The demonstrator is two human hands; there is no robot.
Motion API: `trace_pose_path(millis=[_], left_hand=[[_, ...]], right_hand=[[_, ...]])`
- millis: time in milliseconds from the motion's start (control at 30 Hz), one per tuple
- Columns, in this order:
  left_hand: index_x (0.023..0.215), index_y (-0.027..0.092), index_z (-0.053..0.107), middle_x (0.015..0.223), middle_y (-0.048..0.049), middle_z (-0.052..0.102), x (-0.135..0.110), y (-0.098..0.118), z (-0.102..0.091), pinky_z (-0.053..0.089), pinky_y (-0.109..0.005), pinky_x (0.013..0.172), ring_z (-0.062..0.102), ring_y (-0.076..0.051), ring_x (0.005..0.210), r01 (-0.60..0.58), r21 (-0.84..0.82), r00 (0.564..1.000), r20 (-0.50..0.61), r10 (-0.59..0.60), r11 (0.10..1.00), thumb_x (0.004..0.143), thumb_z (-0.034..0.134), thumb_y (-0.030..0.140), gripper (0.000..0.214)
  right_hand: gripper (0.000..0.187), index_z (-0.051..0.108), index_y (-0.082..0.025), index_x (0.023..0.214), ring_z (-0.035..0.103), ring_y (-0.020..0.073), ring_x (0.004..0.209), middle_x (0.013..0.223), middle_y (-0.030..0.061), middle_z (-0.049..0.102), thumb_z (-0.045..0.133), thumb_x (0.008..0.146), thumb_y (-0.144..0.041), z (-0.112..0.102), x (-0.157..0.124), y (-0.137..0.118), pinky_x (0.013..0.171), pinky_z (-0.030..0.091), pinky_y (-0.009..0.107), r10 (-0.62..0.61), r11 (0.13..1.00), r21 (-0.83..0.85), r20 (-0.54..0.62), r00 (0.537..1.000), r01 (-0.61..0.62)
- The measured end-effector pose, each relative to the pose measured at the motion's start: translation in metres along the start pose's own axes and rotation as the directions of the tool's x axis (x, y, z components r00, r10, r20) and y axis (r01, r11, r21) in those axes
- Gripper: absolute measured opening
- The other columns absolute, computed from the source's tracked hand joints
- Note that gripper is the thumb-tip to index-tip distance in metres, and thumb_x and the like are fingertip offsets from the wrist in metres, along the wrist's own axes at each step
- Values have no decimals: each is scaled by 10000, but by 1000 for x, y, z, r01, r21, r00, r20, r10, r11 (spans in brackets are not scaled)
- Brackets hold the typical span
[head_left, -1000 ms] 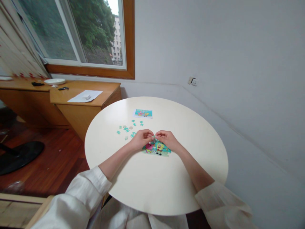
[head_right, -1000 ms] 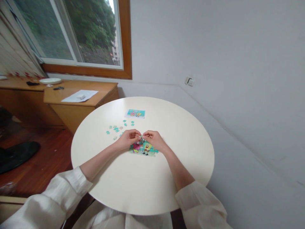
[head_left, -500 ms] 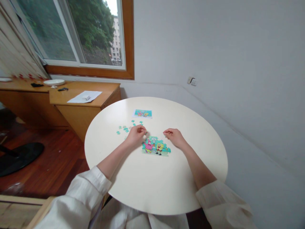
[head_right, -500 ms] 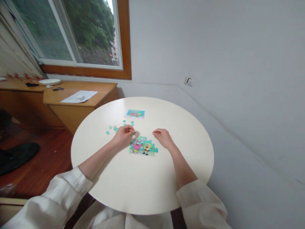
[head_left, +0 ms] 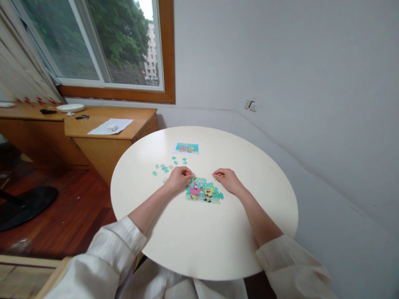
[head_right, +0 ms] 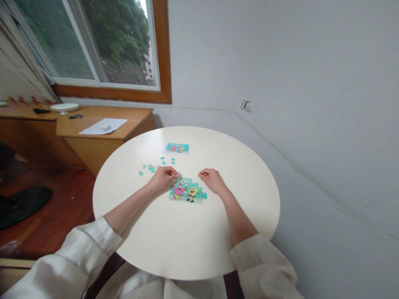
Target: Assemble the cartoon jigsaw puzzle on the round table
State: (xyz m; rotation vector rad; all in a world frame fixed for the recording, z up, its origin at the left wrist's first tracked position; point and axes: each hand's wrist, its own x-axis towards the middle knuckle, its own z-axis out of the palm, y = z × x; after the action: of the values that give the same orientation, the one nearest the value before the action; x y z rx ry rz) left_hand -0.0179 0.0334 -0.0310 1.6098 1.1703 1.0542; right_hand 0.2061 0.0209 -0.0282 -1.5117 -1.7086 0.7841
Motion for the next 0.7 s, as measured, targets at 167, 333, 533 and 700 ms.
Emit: trace_pose_path(millis=[167,333,533,700], left_hand=[[595,131,590,529,8,598,0,-3,3,392,-211,476,532,-99,475,34,17,999,6,-35,999,607,673,174,94],[602,132,588,534,5,603,-2,-1,3,398,-206,476,544,-99,473,37,53,999,0,-37,998,635,638,156,65],[605,134,586,540,3,601,-2,0,3,395,-204,474,535,-99,480,38,79,999,-20,-36,996,636,633,164,64],[607,140,582,550,7,597,-1,-1,4,400,-214,502,532,-103,499,24,111,1000,-23,-21,994,641,631,182,73]], right_hand=[[150,667,-159,694,542,126,566,622,29,641,577,677,-277,0,0,-2,548,416,244,-8,1000,-6,11,1000,8],[168,673,-156,705,554,139,600,661,44,655,569,682,-286,0,0,-1,575,421,258,-21,999,-37,12,1000,21],[172,675,-156,709,556,136,592,653,40,657,568,688,-288,1,1,2,558,416,249,-30,999,-44,8,1000,31],[167,678,-161,710,578,140,616,669,42,671,577,690,-291,0,0,1,586,429,254,-41,997,-63,8,999,41]])
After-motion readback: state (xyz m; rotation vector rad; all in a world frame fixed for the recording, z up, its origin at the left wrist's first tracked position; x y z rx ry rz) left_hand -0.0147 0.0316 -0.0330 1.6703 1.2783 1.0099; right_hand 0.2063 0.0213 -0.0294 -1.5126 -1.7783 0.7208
